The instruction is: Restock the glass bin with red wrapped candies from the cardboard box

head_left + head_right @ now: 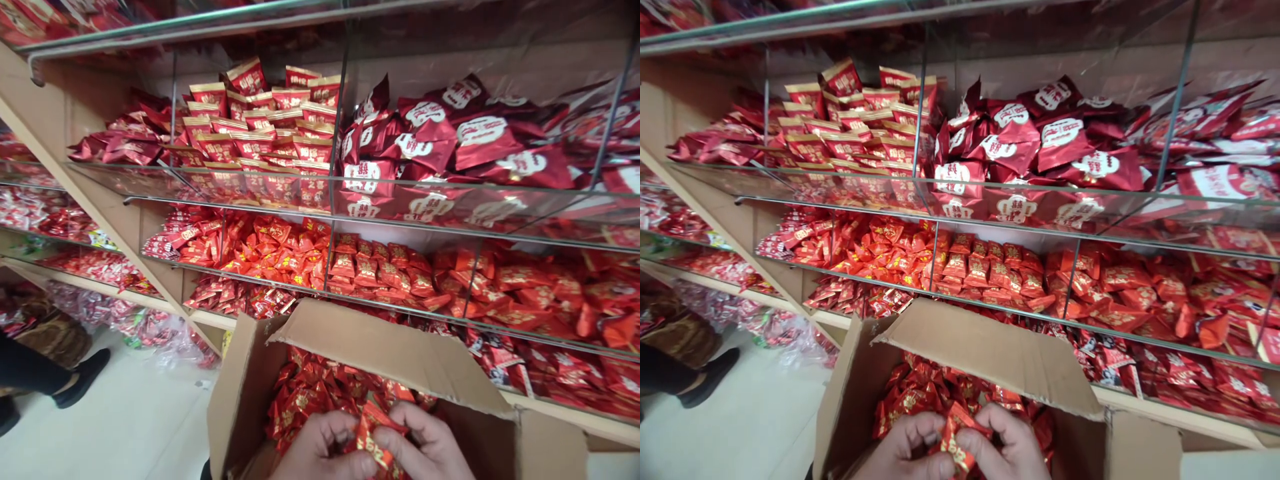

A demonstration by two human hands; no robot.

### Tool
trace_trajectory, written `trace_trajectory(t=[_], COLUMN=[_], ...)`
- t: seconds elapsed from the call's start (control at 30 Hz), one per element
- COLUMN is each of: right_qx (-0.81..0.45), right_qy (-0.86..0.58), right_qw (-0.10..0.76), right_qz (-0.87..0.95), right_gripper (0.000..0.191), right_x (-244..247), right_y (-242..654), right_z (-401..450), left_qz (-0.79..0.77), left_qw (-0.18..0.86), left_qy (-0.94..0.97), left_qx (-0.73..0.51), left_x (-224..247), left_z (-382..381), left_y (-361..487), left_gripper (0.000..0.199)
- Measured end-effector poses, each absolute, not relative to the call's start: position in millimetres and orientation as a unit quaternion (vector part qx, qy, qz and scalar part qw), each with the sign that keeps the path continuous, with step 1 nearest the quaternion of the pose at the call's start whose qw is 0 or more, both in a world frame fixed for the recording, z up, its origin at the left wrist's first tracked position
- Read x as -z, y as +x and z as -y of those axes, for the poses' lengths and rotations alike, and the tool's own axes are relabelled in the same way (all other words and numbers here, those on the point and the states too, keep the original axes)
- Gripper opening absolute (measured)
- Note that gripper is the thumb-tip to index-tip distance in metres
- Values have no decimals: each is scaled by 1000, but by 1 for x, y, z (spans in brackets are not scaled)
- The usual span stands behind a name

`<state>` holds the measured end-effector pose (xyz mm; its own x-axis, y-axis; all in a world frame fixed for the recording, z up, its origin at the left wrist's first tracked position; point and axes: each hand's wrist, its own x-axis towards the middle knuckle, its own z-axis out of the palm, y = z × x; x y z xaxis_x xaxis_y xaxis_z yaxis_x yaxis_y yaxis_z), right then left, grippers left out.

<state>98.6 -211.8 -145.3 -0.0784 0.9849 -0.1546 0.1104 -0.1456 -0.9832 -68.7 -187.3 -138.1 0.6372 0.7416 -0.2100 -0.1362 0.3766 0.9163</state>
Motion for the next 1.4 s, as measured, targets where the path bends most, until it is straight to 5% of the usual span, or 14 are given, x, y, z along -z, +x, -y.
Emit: trace_trajectory(t=[0.4,0.57,0.8,1.0,1.13,1.3,1.4], right_qx=[-531,-342,15,119,161,149,139], right_qy=[-492,-502,-441,-435,-503,-596,-600], right_qw=[486,521,360,346,310,71,20], right_qz=[489,600,822,823,791,786,788], right_gripper=[17,38,31,25,14,17,22], right_x=[148,137,126,101,67,40,40], right_y=[86,84,95,124,160,185,188], right_z=[215,219,220,179,119,65,53], left_qz=[-339,-369,-376,-356,-368,-270,-289], left_qw=[765,770,751,715,549,185,62], left_qy=[366,292,344,450,650,875,923], left_qx=[-407,-431,-421,-401,-375,-355,-248], left_x=[139,137,125,121,97,48,36], left_z=[192,192,186,188,173,99,47], left_y=[-56,-55,-60,-67,-66,-29,2], left_gripper=[24,23,23,29,17,30,31])
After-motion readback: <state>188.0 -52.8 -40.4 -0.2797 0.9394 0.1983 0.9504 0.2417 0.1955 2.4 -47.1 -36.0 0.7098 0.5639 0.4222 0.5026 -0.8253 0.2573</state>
